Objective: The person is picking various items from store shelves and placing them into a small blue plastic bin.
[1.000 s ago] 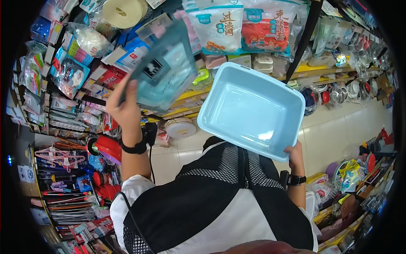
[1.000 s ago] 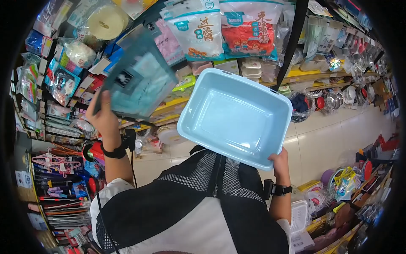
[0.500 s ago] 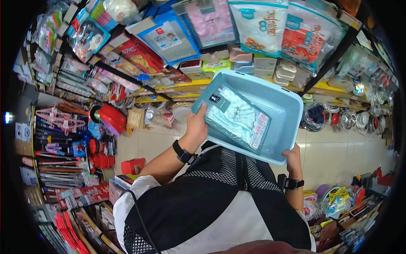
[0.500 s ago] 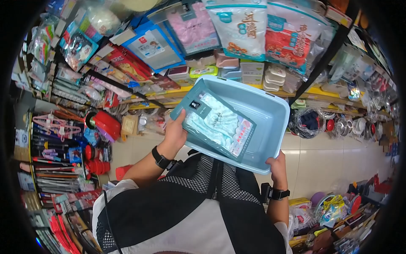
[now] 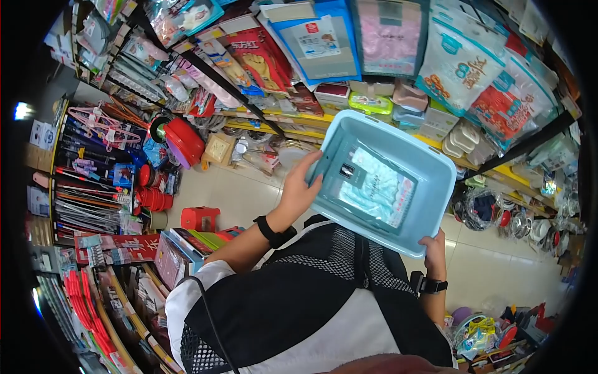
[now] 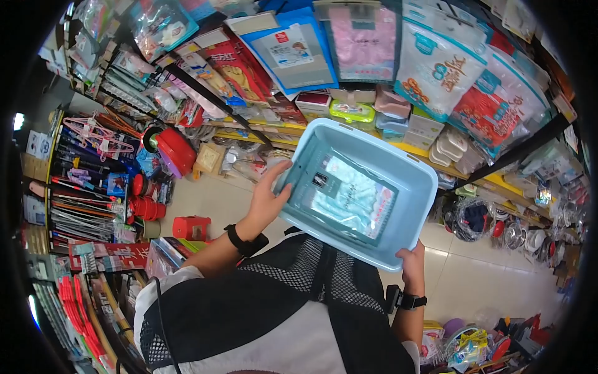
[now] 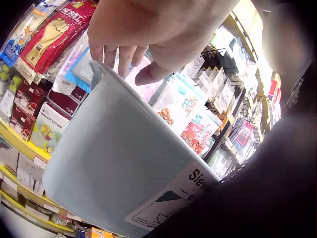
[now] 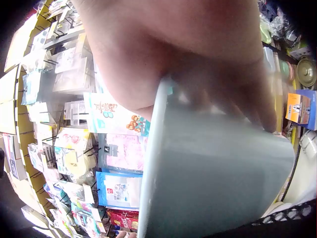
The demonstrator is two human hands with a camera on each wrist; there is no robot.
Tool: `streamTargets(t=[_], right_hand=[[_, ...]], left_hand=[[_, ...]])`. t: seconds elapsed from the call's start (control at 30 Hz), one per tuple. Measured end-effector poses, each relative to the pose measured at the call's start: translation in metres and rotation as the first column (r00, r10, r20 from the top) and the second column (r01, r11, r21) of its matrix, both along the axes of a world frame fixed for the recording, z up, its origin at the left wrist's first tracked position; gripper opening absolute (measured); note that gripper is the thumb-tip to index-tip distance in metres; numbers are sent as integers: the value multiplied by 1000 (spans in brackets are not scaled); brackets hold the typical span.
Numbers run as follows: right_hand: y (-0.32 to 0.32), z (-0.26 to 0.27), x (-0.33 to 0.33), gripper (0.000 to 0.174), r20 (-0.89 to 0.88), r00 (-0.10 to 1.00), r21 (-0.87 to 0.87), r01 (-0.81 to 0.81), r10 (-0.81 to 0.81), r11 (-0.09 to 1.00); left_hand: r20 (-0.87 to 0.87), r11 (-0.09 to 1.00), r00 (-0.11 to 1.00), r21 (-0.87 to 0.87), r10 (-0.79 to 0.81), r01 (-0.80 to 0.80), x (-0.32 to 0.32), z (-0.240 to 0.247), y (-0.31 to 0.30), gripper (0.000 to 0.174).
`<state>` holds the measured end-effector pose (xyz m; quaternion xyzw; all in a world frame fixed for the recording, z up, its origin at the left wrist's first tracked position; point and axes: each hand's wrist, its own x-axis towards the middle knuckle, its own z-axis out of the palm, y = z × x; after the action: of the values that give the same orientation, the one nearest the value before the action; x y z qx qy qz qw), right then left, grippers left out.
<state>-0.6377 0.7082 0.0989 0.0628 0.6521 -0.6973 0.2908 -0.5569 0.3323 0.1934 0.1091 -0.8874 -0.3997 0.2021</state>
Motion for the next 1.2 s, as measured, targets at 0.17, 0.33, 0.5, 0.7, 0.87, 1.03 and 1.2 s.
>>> streamTargets(t=[0.17,0.33,0.5,0.7,0.87,1.03,1.2], right_hand=[[-38,2,17,60,-21,997,17,69,-69,997],[-83,4,38,61,-36,992,47,123,-121,991],[-126,9,61,57,-65,980,114,192,-186,975],[-170,12,98,55,-93,951,173,308,-296,935],[-191,8,143,54,-105,912,240,410,-396,880],[-208,11,183,50,-97,847,238,529,-522,815],[-228,8,207,49,-100,791,213,609,-603,764]], left_hand=[[79,989,995,136,-65,54,2,-28,-50,55],[60,968,996,247,-58,41,5,-62,-109,58],[255,861,939,502,-232,76,5,-88,-163,55],[192,843,935,513,-297,162,-1,-125,-204,51],[121,715,819,570,-561,405,-33,-133,-237,55],[-262,811,912,425,-315,402,-140,-57,-280,63],[-504,914,848,243,-166,324,-239,10,-287,76]])
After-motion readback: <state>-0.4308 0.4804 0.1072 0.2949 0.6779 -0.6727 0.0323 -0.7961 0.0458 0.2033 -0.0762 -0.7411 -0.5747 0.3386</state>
